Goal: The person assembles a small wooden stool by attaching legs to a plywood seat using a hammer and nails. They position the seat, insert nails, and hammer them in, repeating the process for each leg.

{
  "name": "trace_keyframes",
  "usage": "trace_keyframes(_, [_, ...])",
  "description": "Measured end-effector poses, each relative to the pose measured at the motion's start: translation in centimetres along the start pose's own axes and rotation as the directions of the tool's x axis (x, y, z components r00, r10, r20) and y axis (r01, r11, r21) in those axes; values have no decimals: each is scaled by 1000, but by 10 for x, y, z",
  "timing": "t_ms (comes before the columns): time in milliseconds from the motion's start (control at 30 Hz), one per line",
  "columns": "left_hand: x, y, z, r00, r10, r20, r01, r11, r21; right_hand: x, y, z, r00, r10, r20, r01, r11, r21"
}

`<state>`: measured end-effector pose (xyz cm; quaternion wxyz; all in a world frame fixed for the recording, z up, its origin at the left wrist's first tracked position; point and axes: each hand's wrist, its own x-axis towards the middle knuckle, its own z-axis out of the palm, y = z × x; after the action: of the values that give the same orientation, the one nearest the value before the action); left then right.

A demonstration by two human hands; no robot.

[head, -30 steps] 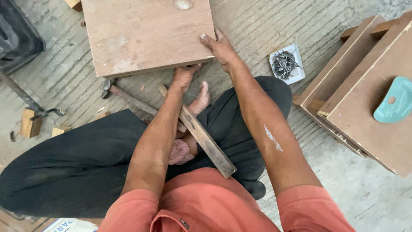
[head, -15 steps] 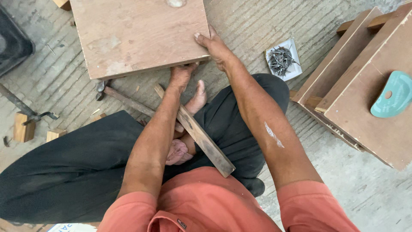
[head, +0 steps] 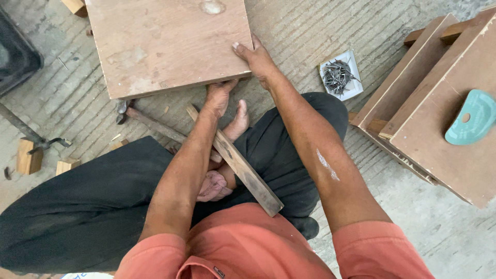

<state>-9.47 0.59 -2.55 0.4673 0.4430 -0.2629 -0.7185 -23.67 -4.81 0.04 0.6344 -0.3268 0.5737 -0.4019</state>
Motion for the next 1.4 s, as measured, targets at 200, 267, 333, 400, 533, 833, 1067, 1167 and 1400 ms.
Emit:
trace_keyframes(200, [4, 0, 1, 997, -46, -69, 42, 997, -60, 0, -5, 1, 991, 108, -75, -119, 979, -166])
trace_keyframes(267, [5, -2, -2, 998, -27, -55, 24, 998, -62, 2, -1, 0, 999, -19, -30, 15, 991, -130])
trace_keyframes(333, [6, -5, -3, 997, -58, -49, 55, 997, -62, 4, 5, -2, 997, -70, -30, 67, 992, -105])
trace_keyframes(400, [6, -5, -2, 995, -84, -58, 81, 995, -53, 6, 7, -3, 996, -84, -33, 81, 992, -98])
trace_keyframes(533, [1, 0, 2, 999, -32, -41, 33, 999, 15, 2, 0, -1, 999, -50, -2, 50, 999, -3])
trace_keyframes(833, [-18, -8, 6, 980, -136, -143, 79, 935, -346, 1, -7, -8, 993, 77, 86, -72, 996, -59])
trace_keyframes(1067, [-23, -11, 16, 975, -176, -136, 115, 923, -367, 6, -10, -14, 988, 108, 109, -109, 994, 2])
trace_keyframes(1167, [-21, -13, 19, 975, -177, -137, 129, 944, -302, 6, -11, -13, 982, 190, 3, -189, 976, -106])
trace_keyframes(1400, [-13, -19, 16, 976, -115, -184, 90, 986, -138, 16, 2, -11, 997, 81, -17, -81, 995, -59])
